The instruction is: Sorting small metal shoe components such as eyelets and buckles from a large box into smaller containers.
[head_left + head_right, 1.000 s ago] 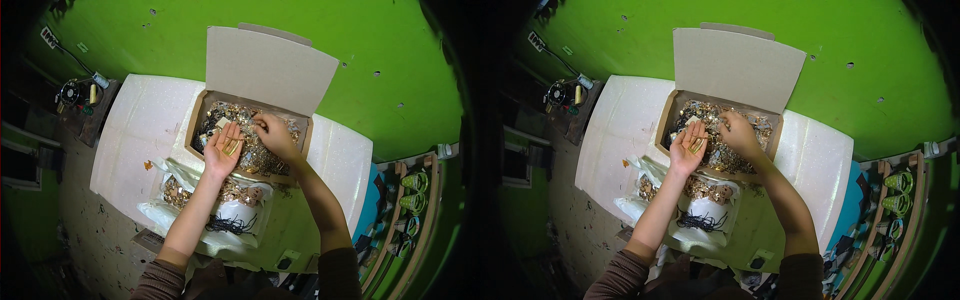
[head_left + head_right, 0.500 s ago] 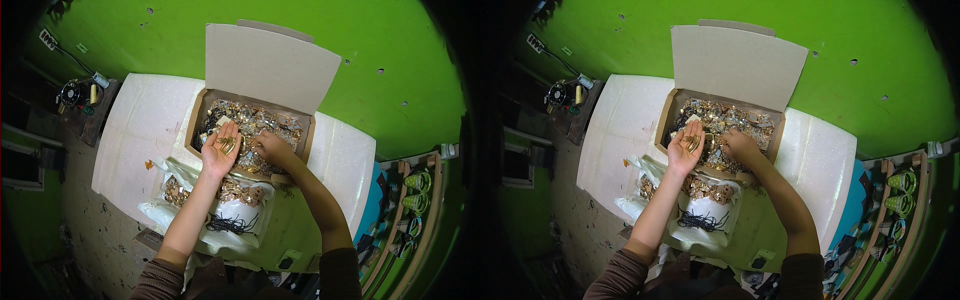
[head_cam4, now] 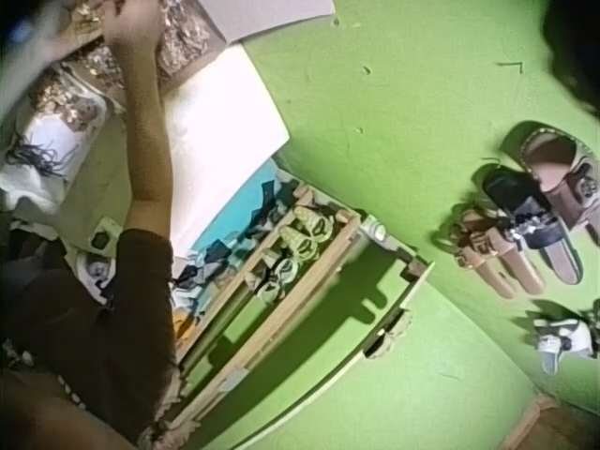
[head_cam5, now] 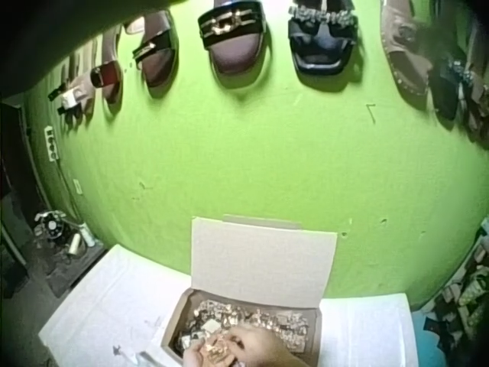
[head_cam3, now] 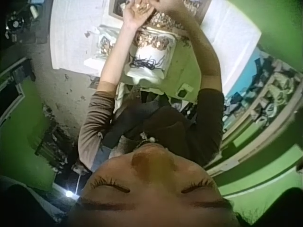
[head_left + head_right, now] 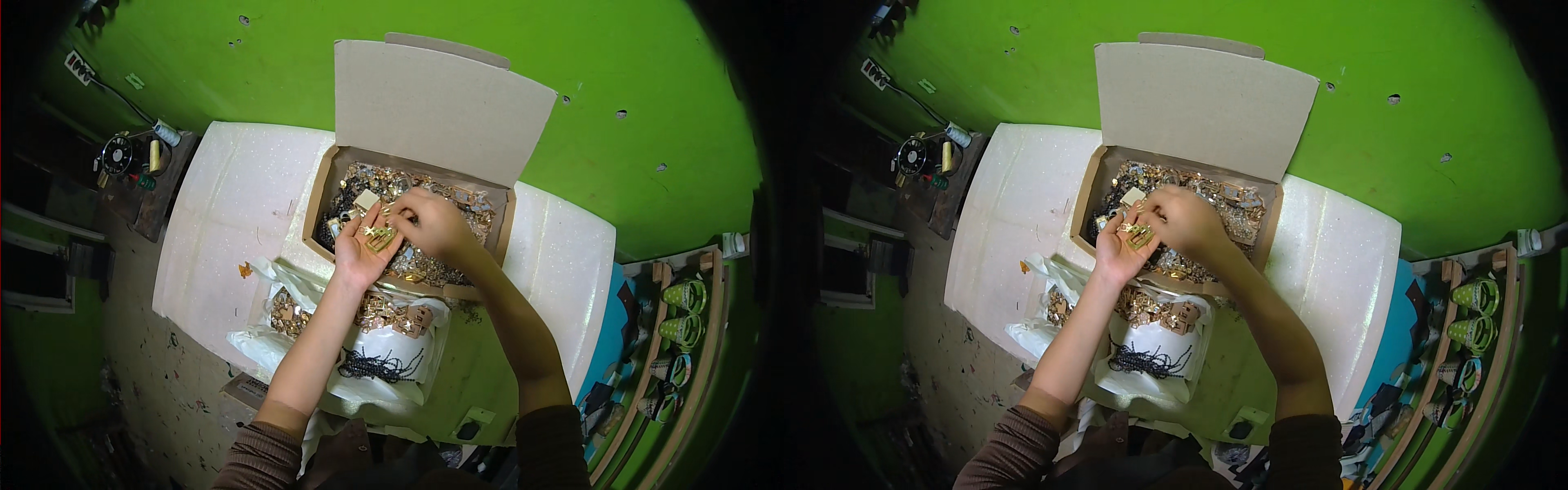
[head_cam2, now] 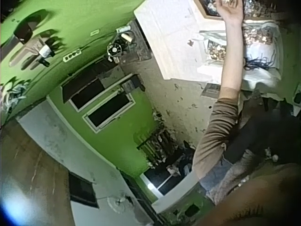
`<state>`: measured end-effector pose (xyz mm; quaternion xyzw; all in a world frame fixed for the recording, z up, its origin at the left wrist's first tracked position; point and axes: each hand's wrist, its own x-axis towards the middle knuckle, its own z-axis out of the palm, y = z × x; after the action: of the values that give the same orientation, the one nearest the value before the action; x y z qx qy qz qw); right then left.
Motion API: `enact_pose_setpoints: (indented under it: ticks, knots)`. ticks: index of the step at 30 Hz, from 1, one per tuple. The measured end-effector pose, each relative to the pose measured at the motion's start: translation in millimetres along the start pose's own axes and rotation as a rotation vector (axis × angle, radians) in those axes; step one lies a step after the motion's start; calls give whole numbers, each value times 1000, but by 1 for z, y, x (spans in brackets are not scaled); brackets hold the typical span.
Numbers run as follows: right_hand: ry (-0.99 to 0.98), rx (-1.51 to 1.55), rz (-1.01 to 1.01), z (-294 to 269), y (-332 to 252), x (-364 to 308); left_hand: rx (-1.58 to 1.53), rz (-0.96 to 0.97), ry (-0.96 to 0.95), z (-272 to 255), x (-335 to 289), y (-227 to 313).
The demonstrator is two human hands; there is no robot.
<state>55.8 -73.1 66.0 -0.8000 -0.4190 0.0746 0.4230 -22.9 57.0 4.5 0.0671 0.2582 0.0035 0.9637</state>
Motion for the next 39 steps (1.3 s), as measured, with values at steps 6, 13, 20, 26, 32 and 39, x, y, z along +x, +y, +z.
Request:
enact_pose_setpoints:
  ticks: [6,13,20,26,32,39]
  knots:
    - [7,-21,93,2,17,0,-101,37,-2,-1,3,1]
    - [-302,-137,144,16,70,-47,-114,25,21,-1,-1,-1]
    - [-209,-168,538,19,71,-63,-84,6,26,-1,-1,-2]
    - [-400,-235,636,21,94,-71,-44,20,38,0,-1,-5]
    - [-328,-239,280,18,79,-65,-44,18,15,-4,-1,-2]
    - [-550,-457,-1,13,68,-55,-12,19,46,-1,-3,-4]
